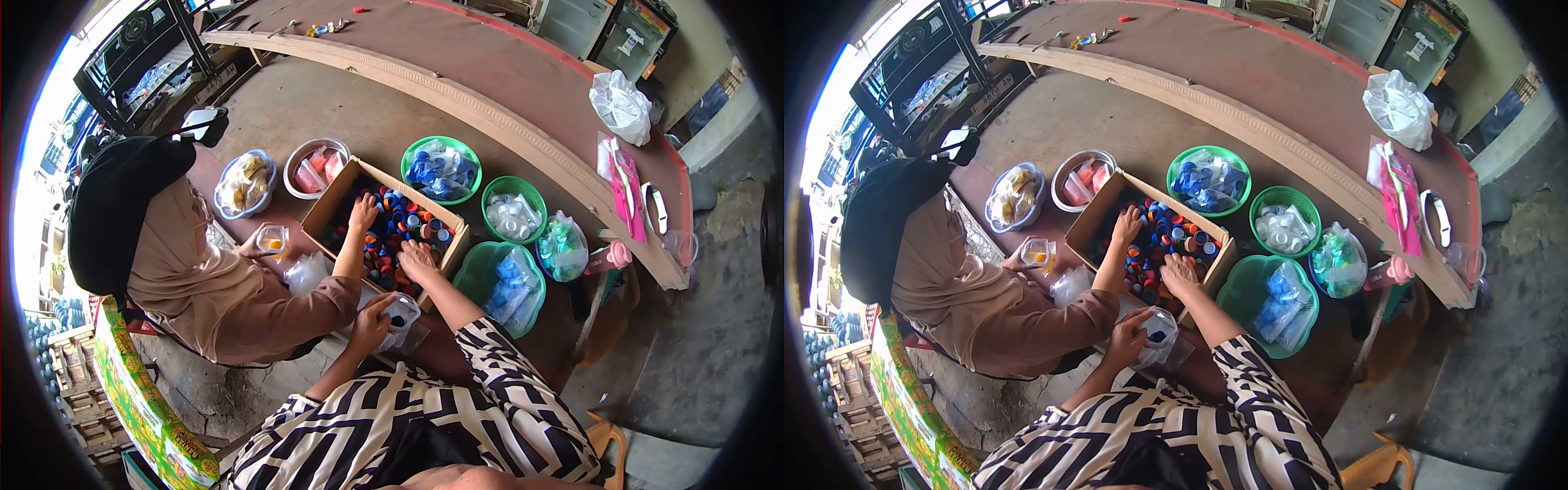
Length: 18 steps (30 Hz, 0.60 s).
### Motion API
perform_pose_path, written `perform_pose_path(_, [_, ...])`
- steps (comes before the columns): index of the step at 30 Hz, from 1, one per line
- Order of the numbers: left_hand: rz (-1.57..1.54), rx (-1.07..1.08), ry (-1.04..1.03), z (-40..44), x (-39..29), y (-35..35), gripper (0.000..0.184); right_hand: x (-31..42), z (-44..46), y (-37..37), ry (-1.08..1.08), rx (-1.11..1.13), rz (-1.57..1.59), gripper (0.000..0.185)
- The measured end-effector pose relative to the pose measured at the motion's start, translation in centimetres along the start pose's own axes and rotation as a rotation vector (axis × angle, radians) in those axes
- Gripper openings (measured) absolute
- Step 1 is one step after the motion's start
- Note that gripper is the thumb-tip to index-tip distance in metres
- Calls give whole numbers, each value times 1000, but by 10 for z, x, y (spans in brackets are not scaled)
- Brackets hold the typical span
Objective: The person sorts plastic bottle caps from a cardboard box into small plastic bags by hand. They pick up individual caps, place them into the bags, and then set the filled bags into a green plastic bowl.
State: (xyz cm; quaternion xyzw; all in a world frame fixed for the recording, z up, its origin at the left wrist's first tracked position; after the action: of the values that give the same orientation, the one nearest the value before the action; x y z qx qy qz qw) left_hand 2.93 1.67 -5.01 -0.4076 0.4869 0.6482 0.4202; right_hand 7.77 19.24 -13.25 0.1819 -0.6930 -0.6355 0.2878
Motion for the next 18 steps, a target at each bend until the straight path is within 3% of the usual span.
perform_pose_path(2, [-5, -3, 12, 3, -4, 0, 44, 3, -1, 5, -2, 29, 22, 16])
perform_pose_path(5, [56, -8, -22, 4, 1, 3, 44, -5, -3, 18, -91, 34, 301, 17])
perform_pose_path(7, [-6, -55, 53, 4, 7, 5, 45, -8, -16, 45, -84, 124, 772, 20])
perform_pose_path(11, [45, -44, 58, 5, 21, 9, 46, 0, -61, 95, 25, 59, 1004, 20])
perform_pose_path(14, [-9, -62, 78, 10, 14, 11, 47, 19, -95, 109, 242, 79, 805, 23])
perform_pose_path(18, [-81, -126, 65, 10, 24, 8, 46, 8, -80, 100, 101, 107, 925, 23])
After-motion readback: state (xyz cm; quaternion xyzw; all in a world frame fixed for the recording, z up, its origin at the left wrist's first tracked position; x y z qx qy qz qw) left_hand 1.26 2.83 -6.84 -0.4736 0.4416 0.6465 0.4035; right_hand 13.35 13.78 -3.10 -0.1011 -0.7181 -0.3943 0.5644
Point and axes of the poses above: each hand's wrist, its own z-axis towards the middle knuckle, its own y-axis out of the back of the hand, x = y × z, the point moved 7 cm from there along z, towards the middle knuckle, and after that the axes turned 13 degrees about -y, right-handed, at the moved point
